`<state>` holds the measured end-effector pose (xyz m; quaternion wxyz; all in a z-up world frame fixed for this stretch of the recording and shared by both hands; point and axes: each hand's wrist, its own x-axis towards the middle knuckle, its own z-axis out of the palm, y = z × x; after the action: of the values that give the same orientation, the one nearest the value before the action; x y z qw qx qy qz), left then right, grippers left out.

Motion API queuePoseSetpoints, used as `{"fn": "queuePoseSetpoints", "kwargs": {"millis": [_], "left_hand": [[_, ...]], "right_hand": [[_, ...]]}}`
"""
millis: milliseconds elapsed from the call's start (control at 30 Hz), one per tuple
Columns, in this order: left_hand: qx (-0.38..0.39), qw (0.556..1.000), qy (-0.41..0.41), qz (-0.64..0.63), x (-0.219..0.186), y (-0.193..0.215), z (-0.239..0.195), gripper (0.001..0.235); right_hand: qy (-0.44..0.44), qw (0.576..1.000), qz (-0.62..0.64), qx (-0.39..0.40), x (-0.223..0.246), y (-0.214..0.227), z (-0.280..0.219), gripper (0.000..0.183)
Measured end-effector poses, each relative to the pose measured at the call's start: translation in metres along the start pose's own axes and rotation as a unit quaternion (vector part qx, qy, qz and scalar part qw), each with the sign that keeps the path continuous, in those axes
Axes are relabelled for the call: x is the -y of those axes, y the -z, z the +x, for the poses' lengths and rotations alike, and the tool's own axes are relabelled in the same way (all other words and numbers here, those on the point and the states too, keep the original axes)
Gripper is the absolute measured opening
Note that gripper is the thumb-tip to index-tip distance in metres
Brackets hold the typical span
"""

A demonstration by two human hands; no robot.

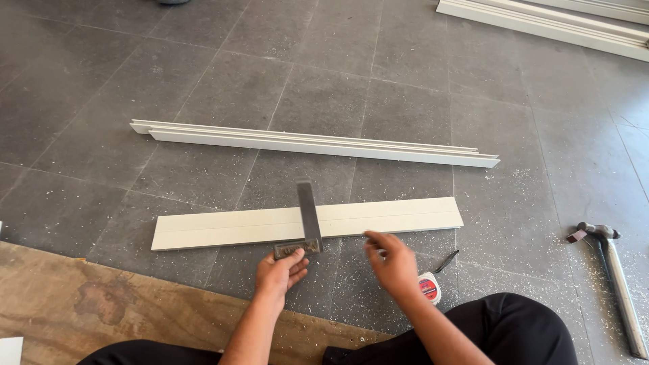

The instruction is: The person measures a long white molding strip using a tape measure and marks specific points with a pencil. They then use a square ruler to draw perpendicular lines across the molding at the marked points. The person repeats this process on another piece of molding.

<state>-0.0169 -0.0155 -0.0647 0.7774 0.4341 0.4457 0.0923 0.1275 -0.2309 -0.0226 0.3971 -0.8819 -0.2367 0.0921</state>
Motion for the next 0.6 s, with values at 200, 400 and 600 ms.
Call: {"fn": "queuePoseSetpoints", "kwargs": {"millis": [200,400,600], "left_hand": [[0.002,0.996,0.079,0.035,0.012,-0.001,0.022,0.015],[-0.02,0.993,0.106,0.046,0.013,-0.004,0.03,0.02],[-0.067,0.986,0.036,0.145,0.012,-0.014,0.028,0.045]], "right_hand": [[0.113,0.984,-0.125,0.061,0.017,-0.011,0.011,0.061],[0.091,0.949,-0.251,0.169,0.028,-0.02,0.058,0.112],[0.113,0.915,-0.317,0.224,0.023,-0.028,0.096,0.112]]}}
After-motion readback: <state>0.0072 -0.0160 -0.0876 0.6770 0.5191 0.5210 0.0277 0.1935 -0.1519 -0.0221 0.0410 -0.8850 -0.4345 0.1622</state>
